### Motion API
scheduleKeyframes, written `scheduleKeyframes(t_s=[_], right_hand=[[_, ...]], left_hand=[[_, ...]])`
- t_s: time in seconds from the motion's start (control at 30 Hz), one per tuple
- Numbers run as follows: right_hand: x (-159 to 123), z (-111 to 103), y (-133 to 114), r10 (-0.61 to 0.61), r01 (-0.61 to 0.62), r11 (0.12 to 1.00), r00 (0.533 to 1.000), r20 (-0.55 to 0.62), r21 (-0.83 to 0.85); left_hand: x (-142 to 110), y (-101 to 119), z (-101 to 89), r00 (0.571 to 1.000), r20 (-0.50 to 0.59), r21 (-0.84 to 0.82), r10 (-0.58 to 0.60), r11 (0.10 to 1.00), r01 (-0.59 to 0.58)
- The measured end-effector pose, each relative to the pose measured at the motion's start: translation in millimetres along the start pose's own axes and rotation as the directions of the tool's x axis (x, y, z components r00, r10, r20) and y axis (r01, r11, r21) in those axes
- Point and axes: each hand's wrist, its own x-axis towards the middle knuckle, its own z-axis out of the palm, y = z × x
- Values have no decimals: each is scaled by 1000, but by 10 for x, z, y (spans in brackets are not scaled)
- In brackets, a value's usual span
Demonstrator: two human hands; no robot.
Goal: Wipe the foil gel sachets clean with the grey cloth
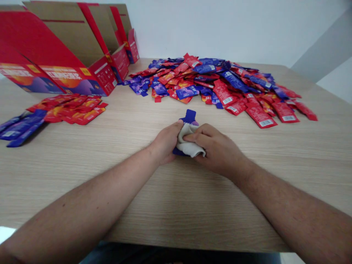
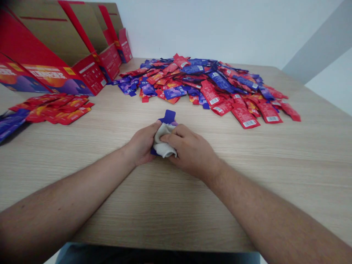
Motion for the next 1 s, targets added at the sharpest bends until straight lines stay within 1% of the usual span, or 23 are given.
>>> scheduleKeyframes(t_s=[0.1, 0.13, 0.17, 0.23, 0.27, 0.33, 0.4, 0.47, 0.5, 0.57, 0.63, 0.67, 0.73, 0.8, 0.83, 0.9, 0.97, 1.0], right_hand=[[19, -14, 49, 111, -118, 992, 986, -127, -48], [23, -22, 55, 114, -122, 991, 984, -140, -47], [24, -28, 51, 94, -99, 994, 987, -129, -38], [24, -34, 28, 30, -31, 999, 997, -76, -14], [24, -34, 20, 18, -18, 1000, 998, -61, -5], [26, -31, 26, 63, -64, 998, 994, -90, -6], [29, -29, 50, 147, -150, 989, 976, -160, -12], [28, -25, 48, 170, -173, 985, 968, -186, -2], [26, -24, 30, 146, -146, 989, 976, -163, 12], [20, -26, -22, 62, -59, 997, 996, -58, 52], [15, -43, -45, 6, -10, 997, 999, 49, 81], [15, -59, -33, 11, -17, 997, 997, 74, 79], [15, -98, 28, 69, -71, 996, 996, 50, 47], [14, -124, 87, 110, -111, 994, 993, 35, 20], [12, -127, 97, 104, -106, 994, 993, 56, 28], [5, -112, 78, 41, -55, 994, 988, 148, 96], [-2, -86, 42, -36, -5, 985, 971, 235, 173], [-4, -76, 38, -46, 1, 984, 968, 247, 179]], left_hand=[[-22, 15, 2, 995, 66, -8, -77, 997, 77], [-30, 17, 2, 992, 84, 5, -97, 995, 97], [-39, 17, 3, 991, 97, 14, -97, 995, 96], [-61, 16, 5, 993, 104, 19, -58, 998, 56], [-73, 15, 5, 994, 103, 25, -40, 999, 37], [-94, 14, -1, 994, 102, 69, -42, 997, 35], [-105, 12, -15, 991, 98, 129, -86, 989, 73], [-102, 2, -28, 990, 94, 157, -101, 984, 86], [-97, -7, -32, 993, 84, 149, -80, 987, 67], [-81, -27, -33, 997, 65, 113, -35, 993, 27], [-62, -42, -28, 999, 48, 73, -11, 997, 8], [-52, -44, -26, 999, 37, 62, -9, 998, 7], [-31, -37, -26, 1000, 1, 63, -15, 998, 15], [-11, -18, -31, 998, -58, 52, 3, 999, 0], [-2, -6, -33, 997, -77, 32, 11, 999, -9], [11, 17, -34, 996, -86, -27, 10, 1000, -12], [15, 33, -28, 997, -73, -74, -17, 997, 12], [13, 38, -25, 998, -60, -84, -32, 996, 27]])
